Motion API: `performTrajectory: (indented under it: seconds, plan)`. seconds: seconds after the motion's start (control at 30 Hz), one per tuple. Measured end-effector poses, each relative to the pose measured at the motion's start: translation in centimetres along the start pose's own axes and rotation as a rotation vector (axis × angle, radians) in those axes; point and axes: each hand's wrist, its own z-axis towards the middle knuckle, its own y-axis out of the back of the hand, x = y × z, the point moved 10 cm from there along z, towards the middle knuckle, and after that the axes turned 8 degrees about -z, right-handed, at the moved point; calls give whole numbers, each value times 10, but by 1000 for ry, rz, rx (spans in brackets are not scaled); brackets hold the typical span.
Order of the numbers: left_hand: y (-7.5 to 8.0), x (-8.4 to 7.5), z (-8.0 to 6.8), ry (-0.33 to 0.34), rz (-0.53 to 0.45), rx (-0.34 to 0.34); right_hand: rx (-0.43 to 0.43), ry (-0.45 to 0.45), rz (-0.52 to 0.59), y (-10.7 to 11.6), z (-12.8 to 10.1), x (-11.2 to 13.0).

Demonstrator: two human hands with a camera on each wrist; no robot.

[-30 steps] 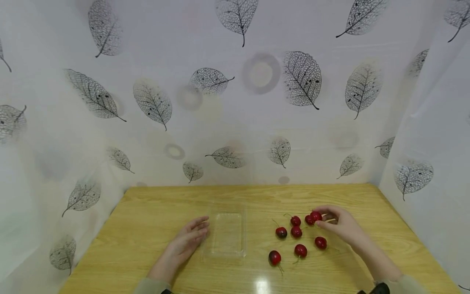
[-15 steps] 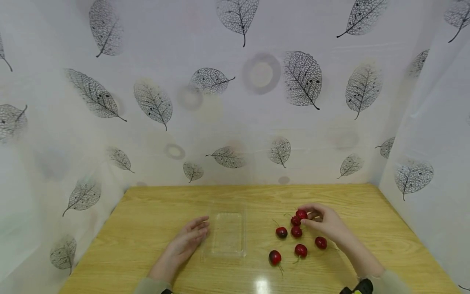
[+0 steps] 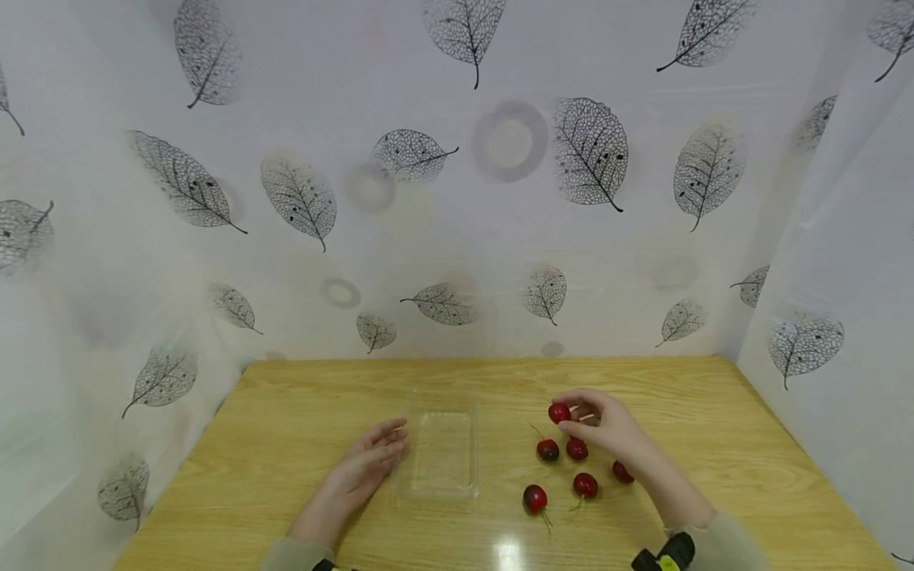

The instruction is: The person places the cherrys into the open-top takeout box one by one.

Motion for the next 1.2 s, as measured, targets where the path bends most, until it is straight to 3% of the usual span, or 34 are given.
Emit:
performTrajectory:
  seconds: [0.63,1.2]
  plan:
    - [-1,1,0,6,6,-3,53,-7,63,-34,18,14]
    - [1,4,-1,35,-5,-15,99,46,103,-64,32,36]
